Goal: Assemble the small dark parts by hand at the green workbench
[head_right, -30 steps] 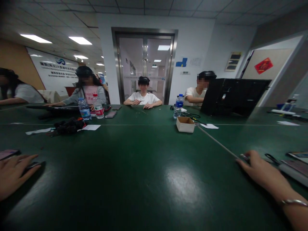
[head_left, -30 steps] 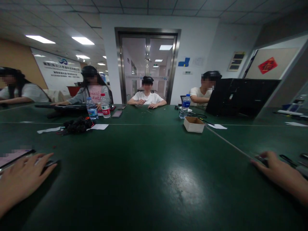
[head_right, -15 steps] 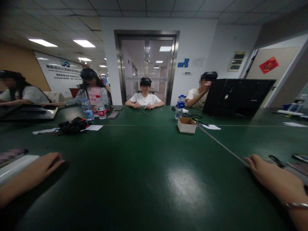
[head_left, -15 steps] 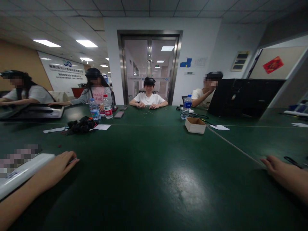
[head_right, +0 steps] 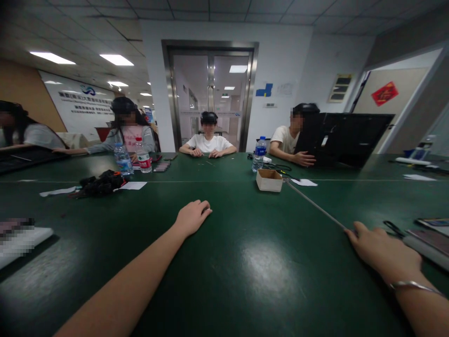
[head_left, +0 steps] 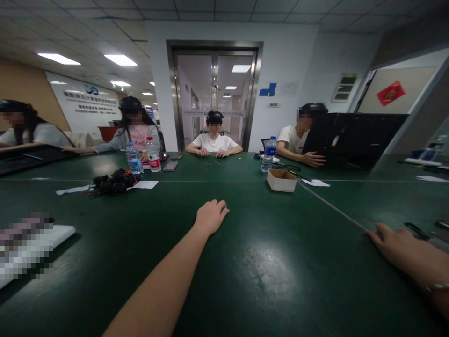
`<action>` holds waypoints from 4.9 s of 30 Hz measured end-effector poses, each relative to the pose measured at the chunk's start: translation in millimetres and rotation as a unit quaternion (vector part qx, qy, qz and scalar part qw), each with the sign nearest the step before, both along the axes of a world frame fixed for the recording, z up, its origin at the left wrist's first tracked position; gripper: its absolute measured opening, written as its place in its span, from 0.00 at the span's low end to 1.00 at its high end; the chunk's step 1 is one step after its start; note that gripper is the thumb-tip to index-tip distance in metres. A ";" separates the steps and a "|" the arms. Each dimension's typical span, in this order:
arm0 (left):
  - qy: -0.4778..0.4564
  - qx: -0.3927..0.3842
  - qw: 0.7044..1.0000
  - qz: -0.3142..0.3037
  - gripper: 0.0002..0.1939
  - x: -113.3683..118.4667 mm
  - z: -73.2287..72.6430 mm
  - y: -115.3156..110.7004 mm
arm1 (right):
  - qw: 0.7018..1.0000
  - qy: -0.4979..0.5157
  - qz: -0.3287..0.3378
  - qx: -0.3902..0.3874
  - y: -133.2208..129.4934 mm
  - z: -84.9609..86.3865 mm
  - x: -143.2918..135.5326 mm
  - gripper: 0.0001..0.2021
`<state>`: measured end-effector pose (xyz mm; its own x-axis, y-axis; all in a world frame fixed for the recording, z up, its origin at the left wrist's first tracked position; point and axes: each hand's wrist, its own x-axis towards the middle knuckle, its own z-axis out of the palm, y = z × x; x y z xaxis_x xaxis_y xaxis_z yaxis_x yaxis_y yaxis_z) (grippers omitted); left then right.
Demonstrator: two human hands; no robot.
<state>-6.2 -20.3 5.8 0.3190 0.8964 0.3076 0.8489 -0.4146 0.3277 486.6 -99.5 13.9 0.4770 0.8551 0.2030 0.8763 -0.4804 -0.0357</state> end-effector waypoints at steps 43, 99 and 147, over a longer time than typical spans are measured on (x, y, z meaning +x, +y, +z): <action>-0.686 -0.131 0.712 0.071 0.08 28.1 -14.6 25.1 | 0.802 0.407 0.393 0.191 79.2 -15.3 -369.9 0.09; -0.601 -0.170 0.779 -0.042 0.10 -1.0 -10.5 22.3 | 0.822 0.347 0.382 0.239 86.4 -17.7 -352.0 0.08; -0.586 -0.137 0.798 -0.020 0.16 -2.1 -12.5 24.3 | 0.769 0.371 0.428 0.296 91.1 -19.8 -353.0 0.11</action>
